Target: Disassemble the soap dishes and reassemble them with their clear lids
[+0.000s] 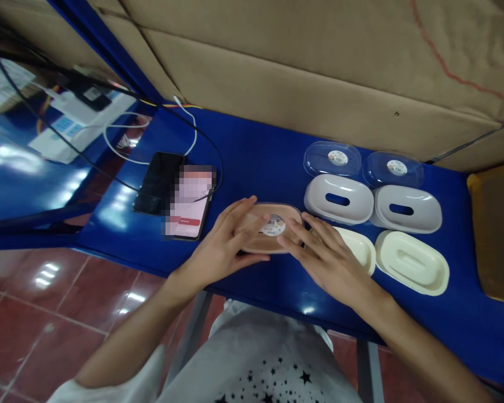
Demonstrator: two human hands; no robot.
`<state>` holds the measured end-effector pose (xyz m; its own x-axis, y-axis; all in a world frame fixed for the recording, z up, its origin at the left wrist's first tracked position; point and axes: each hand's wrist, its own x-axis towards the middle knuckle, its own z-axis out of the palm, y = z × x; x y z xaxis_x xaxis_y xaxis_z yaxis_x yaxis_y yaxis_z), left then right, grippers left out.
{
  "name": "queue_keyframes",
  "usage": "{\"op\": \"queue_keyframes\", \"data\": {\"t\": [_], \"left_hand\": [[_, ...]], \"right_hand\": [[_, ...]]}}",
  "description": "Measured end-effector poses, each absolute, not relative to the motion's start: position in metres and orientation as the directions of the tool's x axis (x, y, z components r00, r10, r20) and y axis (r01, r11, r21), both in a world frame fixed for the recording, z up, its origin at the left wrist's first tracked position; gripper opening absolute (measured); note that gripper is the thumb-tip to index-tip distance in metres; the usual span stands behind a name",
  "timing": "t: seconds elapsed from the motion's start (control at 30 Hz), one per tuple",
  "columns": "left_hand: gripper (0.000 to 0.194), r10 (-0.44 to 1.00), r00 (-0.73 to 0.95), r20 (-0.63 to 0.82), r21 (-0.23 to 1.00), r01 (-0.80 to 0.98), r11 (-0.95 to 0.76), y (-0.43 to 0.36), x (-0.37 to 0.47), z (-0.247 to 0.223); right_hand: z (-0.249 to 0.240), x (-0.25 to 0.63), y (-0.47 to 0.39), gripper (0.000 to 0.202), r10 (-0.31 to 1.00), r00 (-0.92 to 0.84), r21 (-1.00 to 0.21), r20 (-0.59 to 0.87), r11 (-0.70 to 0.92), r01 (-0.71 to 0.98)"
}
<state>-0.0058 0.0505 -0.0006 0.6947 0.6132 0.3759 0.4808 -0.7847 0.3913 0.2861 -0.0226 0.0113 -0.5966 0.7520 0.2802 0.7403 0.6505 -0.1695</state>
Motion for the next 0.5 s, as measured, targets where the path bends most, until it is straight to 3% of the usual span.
{"op": "queue_keyframes", "data": {"t": [0.2, 0.5], "left_hand": [[0.1, 0.603, 0.683, 0.412, 0.375, 0.477, -0.795, 0.0496, -0.0068, -0.0016], [0.099, 0.683, 0.639, 0.354, 0.485, 0.499, -0.718, 0.0454, -0.0052, -0.0037]], "right_hand": [[0.011, 0.2865, -0.0232, 0.082, 0.748, -0.611, -0.178, 0.258, 0.658, 0.731], [0.0113, 0.2866, -0.0222, 0.085, 0.755, -0.608, -0.207, 0.246, 0.653, 0.728]]}}
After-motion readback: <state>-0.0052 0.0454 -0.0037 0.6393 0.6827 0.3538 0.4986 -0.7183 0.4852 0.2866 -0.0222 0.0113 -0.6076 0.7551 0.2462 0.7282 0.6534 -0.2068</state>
